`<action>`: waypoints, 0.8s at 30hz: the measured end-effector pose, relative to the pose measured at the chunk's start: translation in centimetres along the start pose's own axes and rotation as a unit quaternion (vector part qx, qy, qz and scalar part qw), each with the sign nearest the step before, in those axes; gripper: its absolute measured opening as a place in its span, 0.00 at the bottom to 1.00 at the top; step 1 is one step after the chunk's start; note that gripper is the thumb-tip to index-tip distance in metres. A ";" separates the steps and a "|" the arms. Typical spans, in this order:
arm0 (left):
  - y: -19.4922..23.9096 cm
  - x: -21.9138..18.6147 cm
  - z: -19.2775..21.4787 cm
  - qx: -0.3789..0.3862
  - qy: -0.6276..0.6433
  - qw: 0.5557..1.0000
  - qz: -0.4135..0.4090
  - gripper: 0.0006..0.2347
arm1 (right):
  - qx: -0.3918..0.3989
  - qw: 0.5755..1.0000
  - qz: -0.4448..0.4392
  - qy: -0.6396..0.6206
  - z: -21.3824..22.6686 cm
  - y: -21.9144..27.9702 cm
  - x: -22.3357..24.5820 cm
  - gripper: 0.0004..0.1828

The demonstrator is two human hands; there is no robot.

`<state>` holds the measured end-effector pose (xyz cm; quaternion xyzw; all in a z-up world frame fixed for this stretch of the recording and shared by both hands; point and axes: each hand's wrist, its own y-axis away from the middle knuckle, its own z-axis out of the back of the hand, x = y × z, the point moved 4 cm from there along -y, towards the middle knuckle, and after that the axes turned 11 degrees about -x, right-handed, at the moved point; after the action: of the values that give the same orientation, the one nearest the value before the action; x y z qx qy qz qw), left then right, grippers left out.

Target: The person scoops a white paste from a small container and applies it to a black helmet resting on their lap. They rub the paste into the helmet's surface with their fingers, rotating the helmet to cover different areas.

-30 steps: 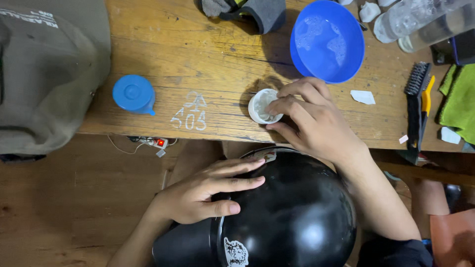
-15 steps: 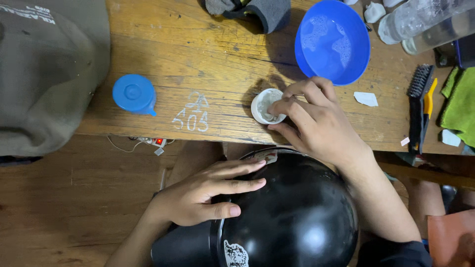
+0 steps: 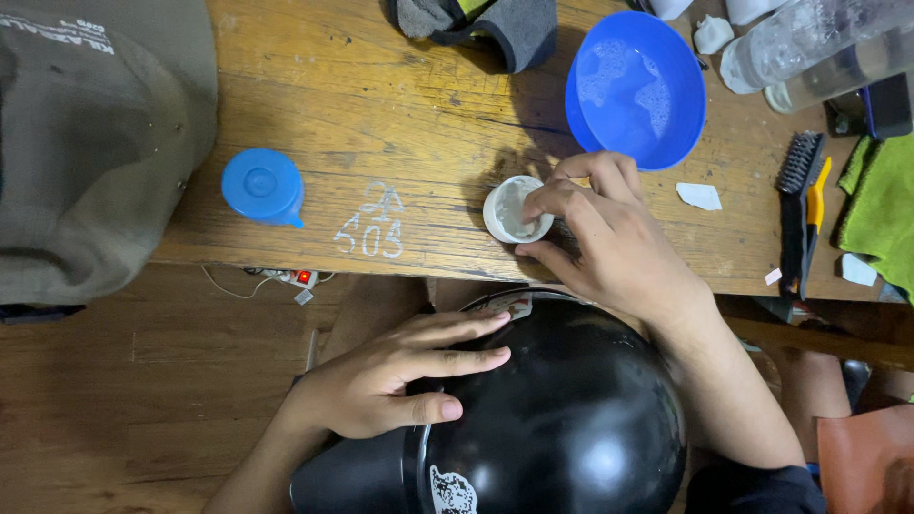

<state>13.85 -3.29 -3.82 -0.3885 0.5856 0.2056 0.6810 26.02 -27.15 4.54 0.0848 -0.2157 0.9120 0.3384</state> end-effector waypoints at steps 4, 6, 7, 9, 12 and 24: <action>0.0 0.0 0.0 -0.001 0.003 1.000 0.007 0.24 | 0.000 1.000 0.000 -0.004 0.1 -0.1 0.2 0.19; -0.1 0.1 0.0 0.000 0.004 1.000 0.008 0.24 | 0.001 1.000 0.001 -0.008 0.0 0.0 0.1 0.17; -0.1 0.1 0.0 0.002 0.003 1.000 0.006 0.25 | -0.003 1.000 0.006 -0.006 -0.1 0.0 0.0 0.15; 0.0 0.1 0.0 0.006 0.004 1.000 0.004 0.25 | -0.006 1.000 0.010 -0.004 -0.2 0.2 0.0 0.14; -0.1 0.1 0.0 0.004 0.003 1.000 0.007 0.25 | -0.009 1.000 0.010 -0.002 -0.2 0.3 0.0 0.15; -0.1 0.2 0.0 0.002 0.002 1.000 0.000 0.24 | -0.023 0.996 -0.070 -0.047 -0.3 1.1 -1.3 0.21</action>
<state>13.94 -3.42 -4.02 -0.3876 0.5870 0.2036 0.6810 26.26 -28.46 3.52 0.1353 -0.2456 0.8759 0.3927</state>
